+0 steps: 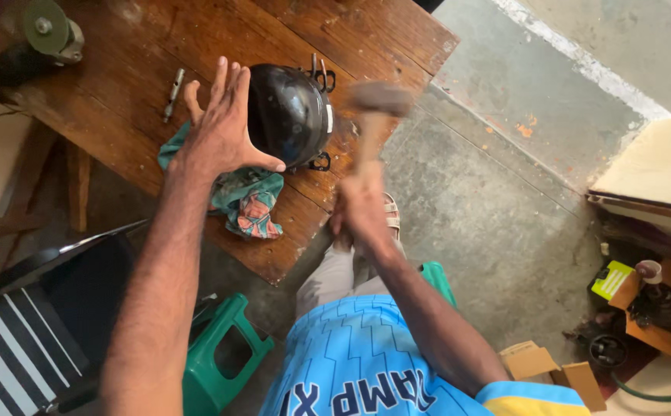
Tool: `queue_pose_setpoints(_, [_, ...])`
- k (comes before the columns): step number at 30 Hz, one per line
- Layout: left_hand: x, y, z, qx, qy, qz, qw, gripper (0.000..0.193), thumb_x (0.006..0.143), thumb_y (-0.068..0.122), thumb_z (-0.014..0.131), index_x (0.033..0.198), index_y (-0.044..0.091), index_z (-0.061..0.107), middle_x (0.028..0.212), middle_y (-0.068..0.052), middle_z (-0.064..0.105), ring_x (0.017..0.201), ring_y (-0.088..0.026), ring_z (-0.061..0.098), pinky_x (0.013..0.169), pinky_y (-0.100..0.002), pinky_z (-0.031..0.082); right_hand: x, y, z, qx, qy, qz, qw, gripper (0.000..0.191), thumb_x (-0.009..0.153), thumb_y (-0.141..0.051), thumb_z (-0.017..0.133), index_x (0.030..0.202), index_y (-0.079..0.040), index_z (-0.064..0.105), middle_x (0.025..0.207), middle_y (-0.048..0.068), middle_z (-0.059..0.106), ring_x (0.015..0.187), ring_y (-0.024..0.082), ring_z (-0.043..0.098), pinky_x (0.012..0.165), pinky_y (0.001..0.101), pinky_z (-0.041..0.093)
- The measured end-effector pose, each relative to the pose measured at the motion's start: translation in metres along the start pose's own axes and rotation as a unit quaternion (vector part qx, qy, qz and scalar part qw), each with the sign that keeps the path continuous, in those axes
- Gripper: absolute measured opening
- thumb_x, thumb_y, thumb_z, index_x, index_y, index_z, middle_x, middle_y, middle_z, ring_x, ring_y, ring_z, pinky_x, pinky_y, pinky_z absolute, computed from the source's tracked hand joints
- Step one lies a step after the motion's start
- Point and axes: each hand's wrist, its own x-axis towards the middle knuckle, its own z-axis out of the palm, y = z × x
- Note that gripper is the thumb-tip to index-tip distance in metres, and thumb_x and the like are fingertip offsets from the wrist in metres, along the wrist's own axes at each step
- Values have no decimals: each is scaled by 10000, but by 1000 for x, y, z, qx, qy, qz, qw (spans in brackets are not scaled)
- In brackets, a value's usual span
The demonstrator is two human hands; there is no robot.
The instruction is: The person uses an angle grinder to cut and smooth a metal motor housing, producing sparks. They then use a hammer to tap the housing and later a scraper to clean the interior of the motor assembly. The person handles the motor housing, a rag, and tools throughout the process.
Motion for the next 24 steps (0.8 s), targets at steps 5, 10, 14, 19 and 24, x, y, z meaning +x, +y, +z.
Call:
queue_pose_setpoints(5, [0, -4, -3, 27, 4, 20, 999, 1670, 361, 753, 917, 1564, -117, 154, 1634, -338, 238, 1576, -377, 62, 1153, -726, 50, 4, -15, -14, -29, -72, -23, 997, 231, 921, -86, 514, 1137, -106, 436, 647, 35, 504, 398, 133, 463, 325, 304, 389])
queue_pose_setpoints(10, [-3, -7, -5, 10, -5, 17, 1000, 1660, 360, 722, 927, 1562, -123, 155, 1640, -331, 244, 1580, -371, 75, 1164, -710, 53, 10, -23, -8, 58, 40, -85, 994, 207, 957, -85, 507, 1130, -90, 393, 646, 41, 493, 413, 136, 470, 335, 305, 410])
queue_pose_setpoints(14, [-4, -2, -5, -5, 16, 32, 999, 1637, 381, 677, 955, 1561, -133, 160, 1629, -349, 245, 1579, -396, 79, 1181, -686, 69, 7, -15, 1, -40, -56, -28, 997, 232, 943, -87, 527, 1156, -112, 439, 665, 20, 505, 439, 117, 481, 353, 296, 418])
queue_pose_setpoints(19, [-5, 0, -13, 23, -1, 19, 1000, 1629, 368, 649, 973, 1557, -111, 159, 1633, -317, 260, 1582, -367, 97, 1177, -675, 74, 12, -31, -27, -22, -79, 18, 996, 246, 924, -92, 545, 1161, -134, 493, 660, 22, 486, 425, 113, 442, 344, 293, 383])
queue_pose_setpoints(24, [-8, 4, -9, 11, -1, 14, 1000, 1626, 377, 648, 964, 1587, -76, 153, 1660, -295, 253, 1592, -358, 93, 1189, -674, 74, 28, -44, -22, 104, 27, -99, 989, 160, 1038, -153, 535, 1136, -116, 414, 684, 11, 467, 440, 104, 430, 354, 287, 374])
